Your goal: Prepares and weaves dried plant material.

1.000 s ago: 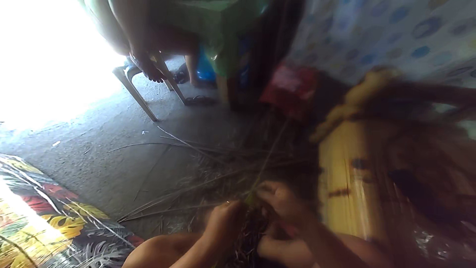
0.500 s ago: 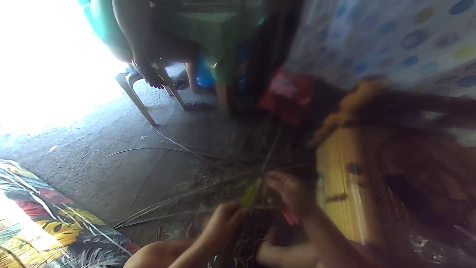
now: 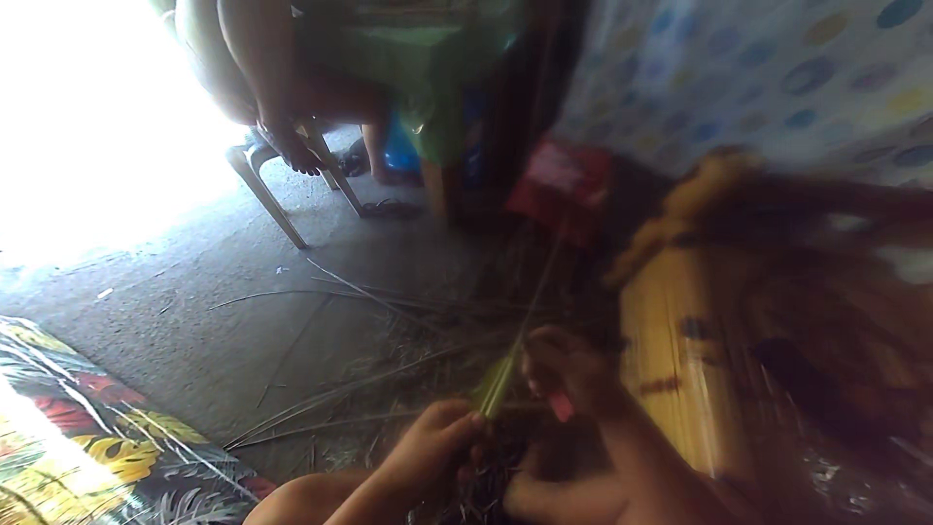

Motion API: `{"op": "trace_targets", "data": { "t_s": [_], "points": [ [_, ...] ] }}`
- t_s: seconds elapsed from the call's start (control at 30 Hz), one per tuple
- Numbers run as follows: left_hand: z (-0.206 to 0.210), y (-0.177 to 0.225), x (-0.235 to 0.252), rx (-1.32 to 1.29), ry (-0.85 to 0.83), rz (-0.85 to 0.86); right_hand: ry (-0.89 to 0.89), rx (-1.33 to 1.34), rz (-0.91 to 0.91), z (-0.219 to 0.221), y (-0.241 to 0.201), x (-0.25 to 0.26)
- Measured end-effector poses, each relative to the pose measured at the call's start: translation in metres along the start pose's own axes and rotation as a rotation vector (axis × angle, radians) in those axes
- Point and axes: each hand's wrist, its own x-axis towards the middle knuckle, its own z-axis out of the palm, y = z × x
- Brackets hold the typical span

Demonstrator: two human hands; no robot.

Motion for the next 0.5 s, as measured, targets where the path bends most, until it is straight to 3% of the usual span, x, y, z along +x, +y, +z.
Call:
{"op": "trace_targets", "data": {
  "t_s": [0.23,0.4,0.5],
  "points": [
    [-0.002,0.001,-0.001,-0.044,0.015,0.016,-0.404,-0.077,0.188,0.029,0.007,-0.016],
    [0.0,0.002,-0.002,-0.067,-0.021,-0.017,-0.402,-0.099,0.122,0.024,0.01,-0.013],
    [-0.002,0.003,-0.002,-0.06,-0.059,-0.036,-0.283,-0.131,0.054,0.021,0.004,-0.01]
  ]
}}
